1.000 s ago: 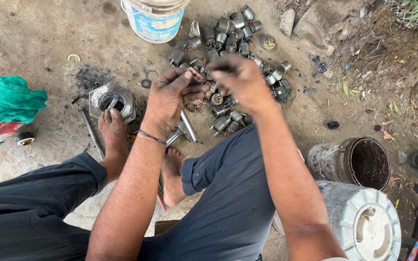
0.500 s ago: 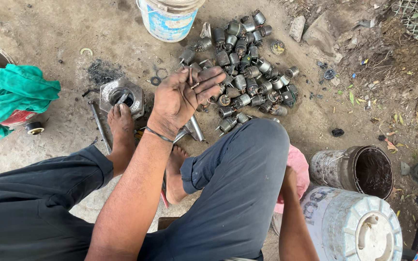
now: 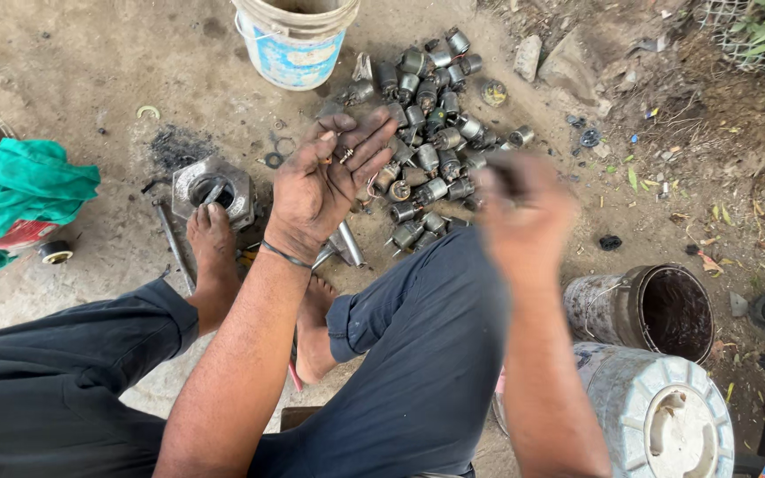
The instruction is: The person sits on the ground and disassembles small electrical components, likely starter motors, using pliers and a hammer. They extract copper wire from the components and place the extracted wire into a bucket. The person handles the components one at a time, using tools to break them apart and remove the wire.
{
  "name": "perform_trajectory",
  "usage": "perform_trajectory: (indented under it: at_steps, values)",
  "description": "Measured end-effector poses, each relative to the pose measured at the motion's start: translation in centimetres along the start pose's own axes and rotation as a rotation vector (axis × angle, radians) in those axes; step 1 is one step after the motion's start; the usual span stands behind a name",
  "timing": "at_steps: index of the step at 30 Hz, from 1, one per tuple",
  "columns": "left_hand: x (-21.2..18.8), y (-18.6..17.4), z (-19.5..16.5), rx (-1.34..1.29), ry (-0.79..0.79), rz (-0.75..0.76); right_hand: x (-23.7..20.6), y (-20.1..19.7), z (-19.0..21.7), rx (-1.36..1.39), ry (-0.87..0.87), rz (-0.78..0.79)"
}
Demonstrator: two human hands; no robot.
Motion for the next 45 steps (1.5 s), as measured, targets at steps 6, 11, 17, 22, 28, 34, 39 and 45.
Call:
perform_trajectory:
  at_steps: [6,11,17,22,28,34,39,45]
  values:
    - [0.0,0.9,0.5,0.069,0.038,0.067,1.7,6.1,9.9,0.02,-0.375,-0.026]
    - [0.0,-0.2,0.7,0.065,-0.004,0.028,1.7,8.4,7.3,0.125,-0.221,0.108]
    - [0.3,-1.9,1.1,0.126,-0.052,-0.13,1.0,9.0,5.5,0.171,-0.159,0.109]
    - [0.5,-3.2,0.9,0.288,-0.09,-0.29,0.9,8.8,4.5,0.195,-0.087,0.095]
    - [0.2,-3.3,0.6,0.487,-0.131,-0.297,0.7,9.1,4.1,0.228,-0.035,0.136]
    - [0.1,-3.4,0.8,0.369,-0.116,-0.294,0.3,9.5,3.2,0.328,-0.006,0.167]
    - [-0.1,-3.0,0.9,0.389,-0.056,-0.166,0.2,10.5,1.8,0.609,0.106,0.202]
    - [0.0,-2.6,0.4,0.41,-0.034,-0.082,-0.1,10.6,1.1,0.751,0.175,0.225]
Point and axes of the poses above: each hand's wrist, its own x-axis towards the middle knuckle, its own y-axis out of the palm, z = x × y, the point moved 3 cm from there along x, towards the middle knuckle, and after that the axes turned 15 degrees about -x, right-handed, at the moved point
